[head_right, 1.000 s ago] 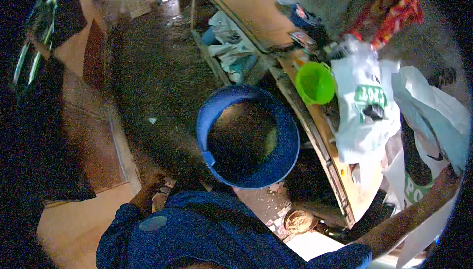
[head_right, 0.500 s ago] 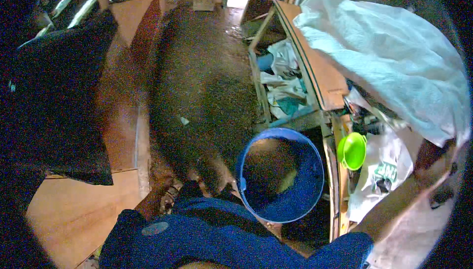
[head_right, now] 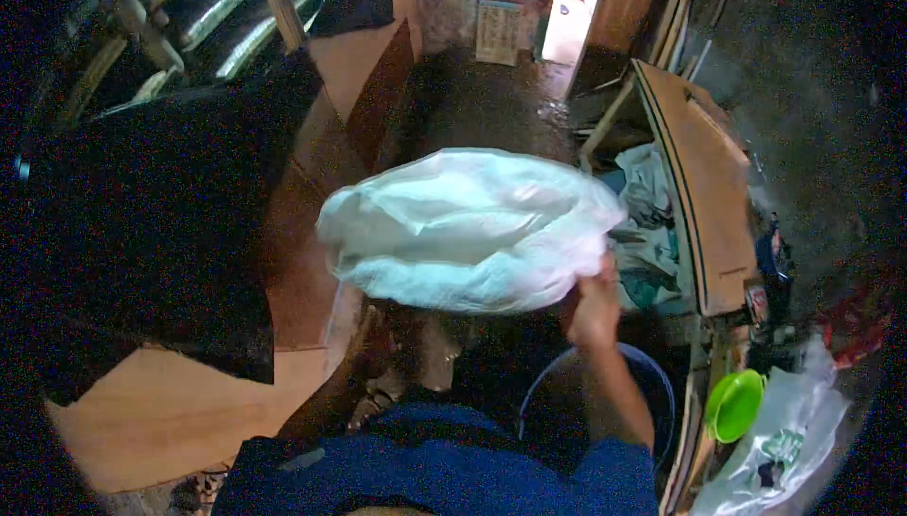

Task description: The person organizes plastic sheets and bags in a workshop, moving items from a table to a storage area.

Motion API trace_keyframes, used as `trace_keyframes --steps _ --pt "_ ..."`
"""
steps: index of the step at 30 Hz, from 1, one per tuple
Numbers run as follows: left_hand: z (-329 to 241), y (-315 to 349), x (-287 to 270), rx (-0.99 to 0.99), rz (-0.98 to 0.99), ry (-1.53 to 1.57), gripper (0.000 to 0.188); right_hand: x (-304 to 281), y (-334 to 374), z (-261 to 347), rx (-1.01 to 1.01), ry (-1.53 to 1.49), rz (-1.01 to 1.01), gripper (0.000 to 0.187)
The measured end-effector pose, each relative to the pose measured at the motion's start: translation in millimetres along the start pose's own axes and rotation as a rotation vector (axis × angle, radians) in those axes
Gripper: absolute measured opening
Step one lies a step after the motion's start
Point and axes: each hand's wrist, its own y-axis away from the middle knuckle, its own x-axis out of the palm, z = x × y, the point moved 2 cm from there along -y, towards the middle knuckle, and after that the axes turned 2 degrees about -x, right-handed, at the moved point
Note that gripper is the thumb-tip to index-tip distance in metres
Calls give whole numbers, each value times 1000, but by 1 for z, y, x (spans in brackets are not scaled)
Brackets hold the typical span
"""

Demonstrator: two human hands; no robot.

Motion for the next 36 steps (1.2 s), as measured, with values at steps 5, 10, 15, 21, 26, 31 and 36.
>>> trace_keyframes --steps 5,10,15,21,26,31,36 --pt "-26 -75 6 94 -215 306 49 -19 -26 -92 194 89 330 45" --pt "-53 -144 0 -51 -445 183 31 -56 -58 -123 301 275 379 46" --pt "-109 -214 21 -53 -442 -516 19 -76 -120 -65 881 757 539 39" --pt "-171 -273 51 238 -320 -517 13 -24 -231 -33 372 964 487 26" --pt "-216 -329 59 363 -116 -696 14 124 -284 -66 171 889 765 29" --pt "-264 -359 89 284 -88 -499 25 205 -337 -141 308 807 893 39" --pt "-290 -390 61 231 -67 -474 30 194 -427 -161 205 1005 619 50"
